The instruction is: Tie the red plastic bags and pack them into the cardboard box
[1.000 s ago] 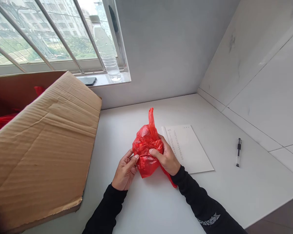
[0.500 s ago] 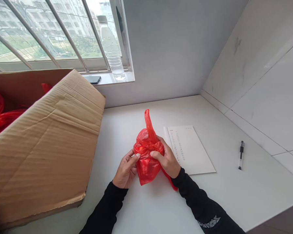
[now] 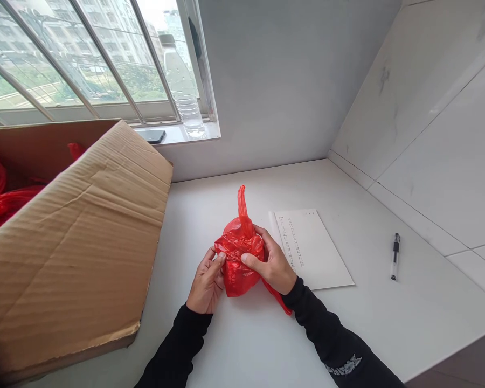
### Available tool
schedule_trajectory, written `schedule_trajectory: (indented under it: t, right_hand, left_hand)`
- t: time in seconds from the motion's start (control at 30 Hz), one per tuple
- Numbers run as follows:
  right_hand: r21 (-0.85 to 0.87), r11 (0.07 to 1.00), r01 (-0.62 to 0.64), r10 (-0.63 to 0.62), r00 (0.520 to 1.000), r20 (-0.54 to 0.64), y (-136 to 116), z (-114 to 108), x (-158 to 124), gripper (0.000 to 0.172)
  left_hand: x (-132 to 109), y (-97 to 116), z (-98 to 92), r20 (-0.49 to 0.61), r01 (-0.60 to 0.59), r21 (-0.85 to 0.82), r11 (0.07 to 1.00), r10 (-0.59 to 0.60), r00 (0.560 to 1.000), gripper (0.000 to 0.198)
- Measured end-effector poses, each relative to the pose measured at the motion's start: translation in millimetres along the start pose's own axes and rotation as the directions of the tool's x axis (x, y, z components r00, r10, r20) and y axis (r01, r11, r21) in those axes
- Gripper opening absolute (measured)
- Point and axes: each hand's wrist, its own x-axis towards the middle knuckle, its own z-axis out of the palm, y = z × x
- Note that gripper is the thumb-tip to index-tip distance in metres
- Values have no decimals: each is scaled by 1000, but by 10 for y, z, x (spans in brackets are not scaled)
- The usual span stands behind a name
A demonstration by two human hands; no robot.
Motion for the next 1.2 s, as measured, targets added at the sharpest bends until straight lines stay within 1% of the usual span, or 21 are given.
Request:
schedule_trajectory:
  t: [0.17, 0.3, 0.4, 0.5, 0.6, 0.7, 0.87, 0.97, 1.07, 1.2]
  right_hand:
    - [19, 1000, 13, -12, 1000, -25, -1, 32, 9, 60]
    - [44, 999, -3, 6, 998, -67, 8, 44, 10, 57]
    - [59, 998, -19, 23, 997, -73, 10, 39, 5, 56]
    - [49, 999, -20, 23, 998, -59, -6, 30, 0, 54]
    - [31, 999, -11, 13, 998, -56, -26, 24, -3, 51]
    - [20, 1000, -7, 8, 998, -62, -34, 29, -7, 50]
    - [24, 1000, -7, 8, 998, -61, -31, 45, -15, 48]
    - [33, 999, -12, 14, 997, -75, -34, 45, -14, 49]
    - [34, 999, -29, 32, 996, -88, -33, 41, -11, 50]
    - [28, 999, -22, 25, 994, -108, -15, 41, -5, 48]
  left_hand:
    - [16, 13, -2, -52, 21, 12, 1000, -20, 998, 32]
    - [0, 26, -18, -31, 72, 67, 995, -70, 997, 45]
    - [-8, 28, -25, -21, 70, 95, 993, -69, 997, 52]
    - [-3, 17, -29, -9, 58, 99, 993, -57, 998, 49]
    - [10, -7, -40, 3, 58, 87, 995, -58, 998, 38]
    - [25, -36, -59, -16, 60, 91, 994, -59, 998, 30]
    - [21, -42, -62, -26, 41, 121, 992, -38, 999, 30]
    - [-6, -11, -37, -13, 68, 110, 992, -67, 998, 31]
    - [-22, 9, -23, 6, 80, 107, 991, -81, 997, 35]
    - [-12, 3, -30, -20, 96, 123, 988, -94, 995, 35]
